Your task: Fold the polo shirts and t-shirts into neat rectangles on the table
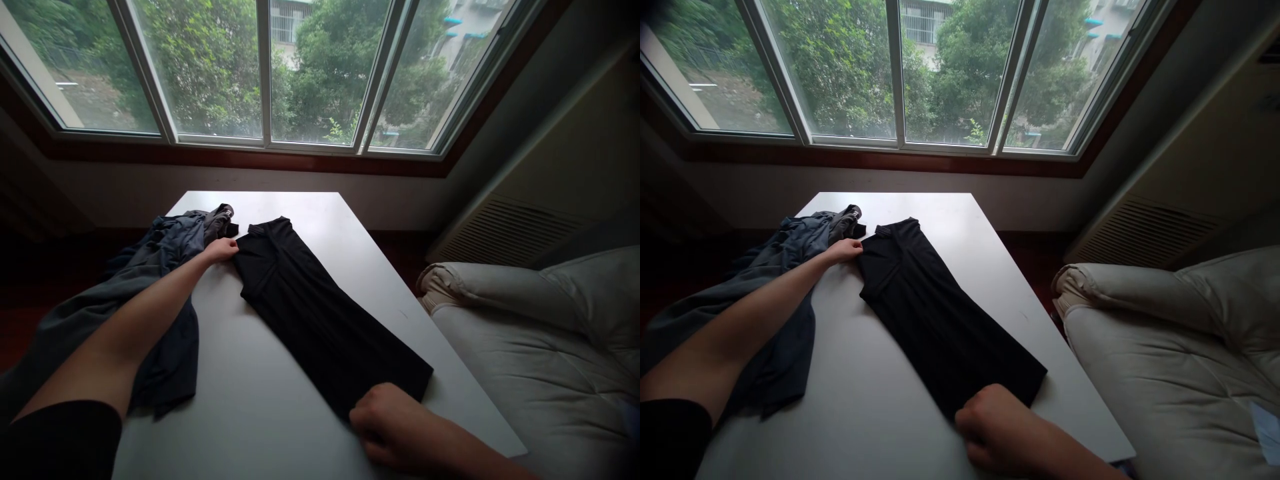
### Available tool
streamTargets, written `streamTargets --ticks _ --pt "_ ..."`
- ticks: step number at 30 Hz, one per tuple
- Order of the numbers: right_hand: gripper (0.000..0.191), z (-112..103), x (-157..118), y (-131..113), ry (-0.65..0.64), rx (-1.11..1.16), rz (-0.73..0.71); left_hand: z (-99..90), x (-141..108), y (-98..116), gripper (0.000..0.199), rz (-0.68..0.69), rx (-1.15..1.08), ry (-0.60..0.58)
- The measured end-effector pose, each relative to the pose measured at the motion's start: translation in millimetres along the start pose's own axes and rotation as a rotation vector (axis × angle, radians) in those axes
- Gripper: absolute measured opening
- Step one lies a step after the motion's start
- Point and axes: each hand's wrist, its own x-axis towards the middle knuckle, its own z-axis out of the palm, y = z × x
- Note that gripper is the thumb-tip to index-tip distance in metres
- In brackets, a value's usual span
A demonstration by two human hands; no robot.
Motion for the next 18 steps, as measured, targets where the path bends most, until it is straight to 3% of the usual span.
streamTargets --ticks 3,7,9,12,15,18 --pt "0.013 5 -39 22 0.146 -0.178 0.237 -7.4 -17 -12 0.029 0.059 -0.074 -0.109" --pt "0.025 11 -91 65 0.346 -0.303 0.391 -14.5 -41 -17 0.039 0.235 -0.152 -0.344" --pt "0.028 12 -113 83 0.420 -0.304 0.457 -12.4 -54 -12 0.042 0.341 -0.078 -0.385" --pt "0.035 14 -135 98 0.474 -0.180 0.484 -2.0 -76 1 0.048 0.536 0.074 -0.295" --pt "0.049 16 -144 103 0.511 -0.036 0.495 9.6 -92 10 0.029 0.685 0.209 -0.080" --pt "0.047 17 -146 98 0.431 0.056 0.514 14.3 -95 8 0.024 0.737 0.256 0.075"
